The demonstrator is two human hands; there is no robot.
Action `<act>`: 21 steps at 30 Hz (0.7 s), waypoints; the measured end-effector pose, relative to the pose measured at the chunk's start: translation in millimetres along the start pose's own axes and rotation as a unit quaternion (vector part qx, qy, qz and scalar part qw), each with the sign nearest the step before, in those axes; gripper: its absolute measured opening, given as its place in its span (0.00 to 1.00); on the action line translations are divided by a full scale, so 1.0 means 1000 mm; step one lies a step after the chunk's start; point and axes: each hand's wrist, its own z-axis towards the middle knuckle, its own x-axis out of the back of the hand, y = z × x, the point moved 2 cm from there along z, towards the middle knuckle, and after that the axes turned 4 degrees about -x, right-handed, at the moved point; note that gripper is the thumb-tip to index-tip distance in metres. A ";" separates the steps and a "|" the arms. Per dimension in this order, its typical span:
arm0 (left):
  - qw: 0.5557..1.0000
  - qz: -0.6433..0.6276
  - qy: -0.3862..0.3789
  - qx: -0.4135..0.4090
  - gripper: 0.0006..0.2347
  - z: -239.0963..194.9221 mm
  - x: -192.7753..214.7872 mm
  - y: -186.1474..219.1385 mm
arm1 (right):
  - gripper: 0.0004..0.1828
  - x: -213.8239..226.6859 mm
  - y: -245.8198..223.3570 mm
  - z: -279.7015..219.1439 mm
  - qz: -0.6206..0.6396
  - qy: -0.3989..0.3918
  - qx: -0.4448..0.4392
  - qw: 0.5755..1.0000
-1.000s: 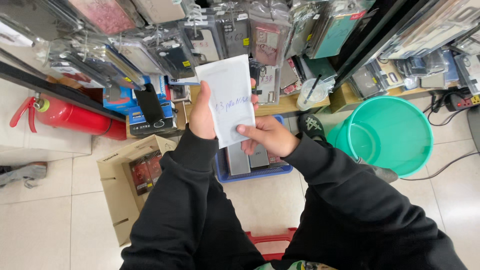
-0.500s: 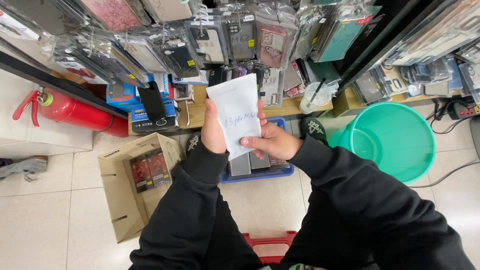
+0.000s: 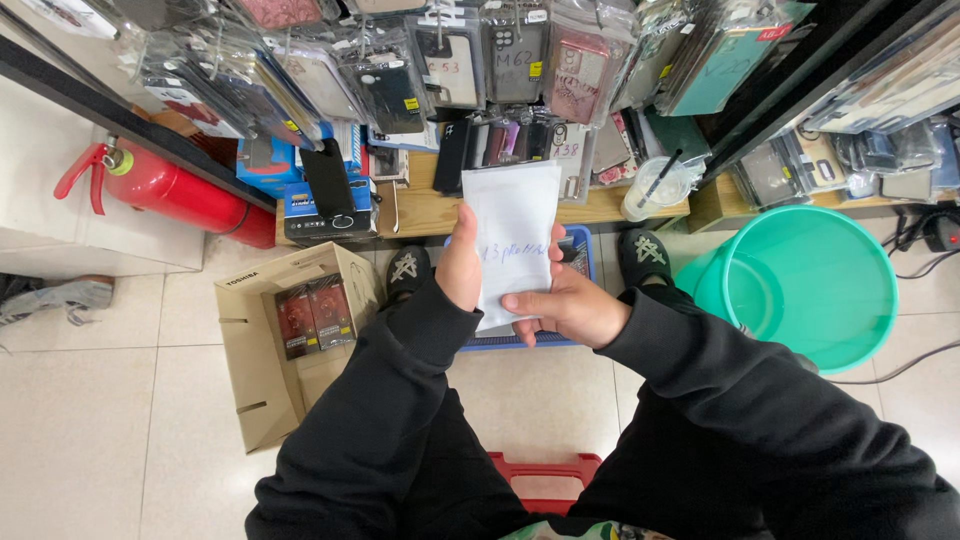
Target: The person sits on a low stool and unpacks several phone screen protectors from their packaging. They peel off the protective films and apply the screen protectors to different smartphones, smoothing them out with their fingers.
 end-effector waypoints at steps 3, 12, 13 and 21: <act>1.000 0.021 -0.001 -0.013 0.31 -0.002 -0.006 -0.005 | 0.05 -0.011 -0.012 -0.008 0.069 0.043 -0.006 0.997; 0.999 0.016 -0.027 0.016 0.25 -0.009 -0.021 0.014 | 0.08 0.001 -0.021 -0.006 -0.108 0.023 0.016 0.994; 0.999 0.016 -0.028 0.017 0.25 -0.004 -0.010 0.014 | 0.08 0.002 -0.024 -0.006 -0.108 0.024 0.017 0.994; 1.000 0.010 -0.018 -0.011 0.24 0.008 0.030 0.023 | 0.19 0.036 -0.047 -0.007 -0.160 0.158 0.113 0.968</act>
